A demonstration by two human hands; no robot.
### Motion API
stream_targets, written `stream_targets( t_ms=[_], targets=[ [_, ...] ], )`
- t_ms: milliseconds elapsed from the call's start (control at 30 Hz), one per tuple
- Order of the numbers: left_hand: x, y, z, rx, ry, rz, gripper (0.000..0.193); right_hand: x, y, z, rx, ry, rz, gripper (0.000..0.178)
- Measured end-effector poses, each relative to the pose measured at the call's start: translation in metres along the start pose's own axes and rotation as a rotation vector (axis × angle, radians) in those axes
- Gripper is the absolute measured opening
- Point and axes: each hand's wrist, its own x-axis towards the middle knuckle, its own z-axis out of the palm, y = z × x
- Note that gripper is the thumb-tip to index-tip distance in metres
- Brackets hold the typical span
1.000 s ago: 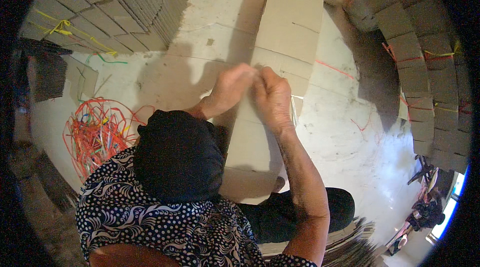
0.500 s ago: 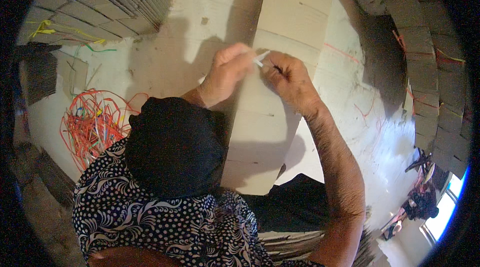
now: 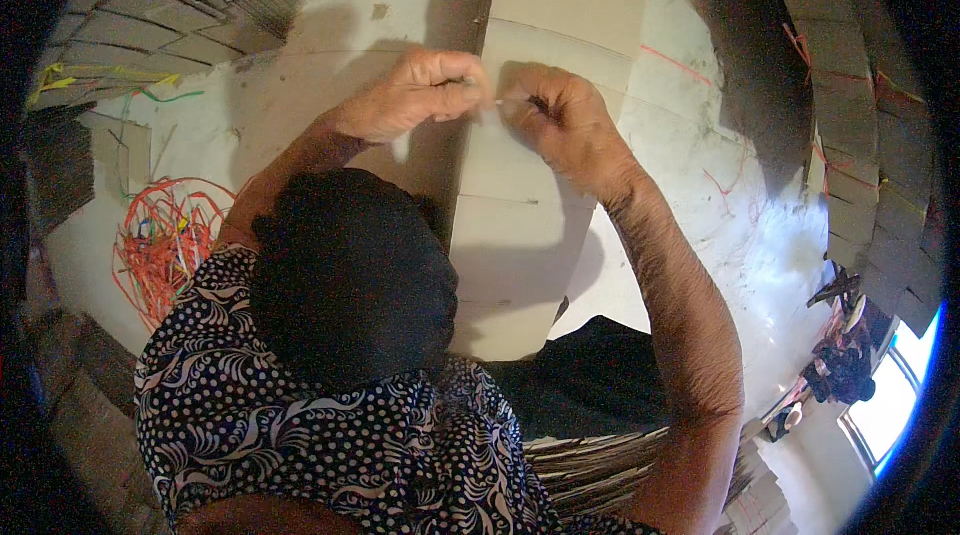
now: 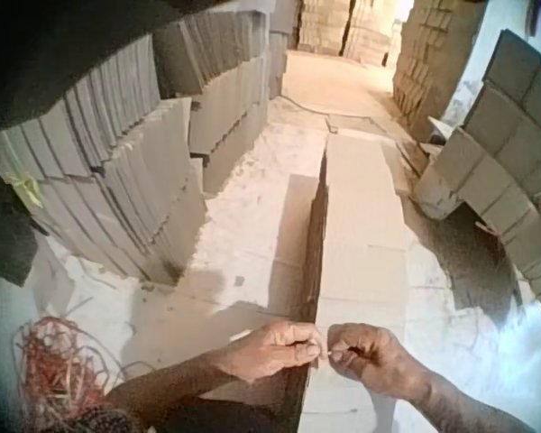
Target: The person gathers flat cardboard pieces into a stack, aligns them, and ties the bundle with a white string. They then use a red ribbon to secure the bundle further and place it aside.
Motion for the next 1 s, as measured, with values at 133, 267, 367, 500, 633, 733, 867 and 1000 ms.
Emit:
stream_targets(
  t_ms=[133, 267, 367, 500, 633, 733, 867, 1000],
  targets=[
    [0.003, 0.0, 0.006, 0.408, 0.025, 0.155, 0.008, -0.002, 0.006, 0.003, 0.051, 0.004, -0.004, 0.006],
    [0.001, 0.01, 0.02, 0.605, 0.115, 0.27, 0.008, -0.006, 0.001, -0.002, 0.076, -0.021, -0.005, 0.009],
    [0.003, 0.002, 0.028, 0.897, 0.248, 0.522, 0.011, -0.007, 0.005, -0.001, 0.08, -0.013, -0.019, 0.01],
    [0.007, 0.002, 0.033, 1.193, 0.338, 0.8, 0.017, -0.011, -0.002, -0.004, 0.124, -0.025, 0.041, 0.015],
    [0.017, -0.008, 0.036, 1.263, 0.474, 0.935, 0.018, -0.012, -0.001, -0.002, 0.307, 0.077, 0.079, 0.016],
    [0.021, -0.013, 0.038, 1.269, 0.514, 0.961, 0.018, -0.011, 0.003, 0.001, 0.414, 0.093, 0.041, 0.017],
    [0.019, -0.012, 0.035, 1.319, 0.52, 0.978, 0.018, -0.01, 0.002, -0.006, 0.355, -0.063, 0.055, 0.019],
    [0.023, -0.022, 0.033, 1.26, 0.559, 1.004, 0.015, -0.009, 0.007, -0.011, 0.336, -0.133, 0.055, 0.018]
  ],
)
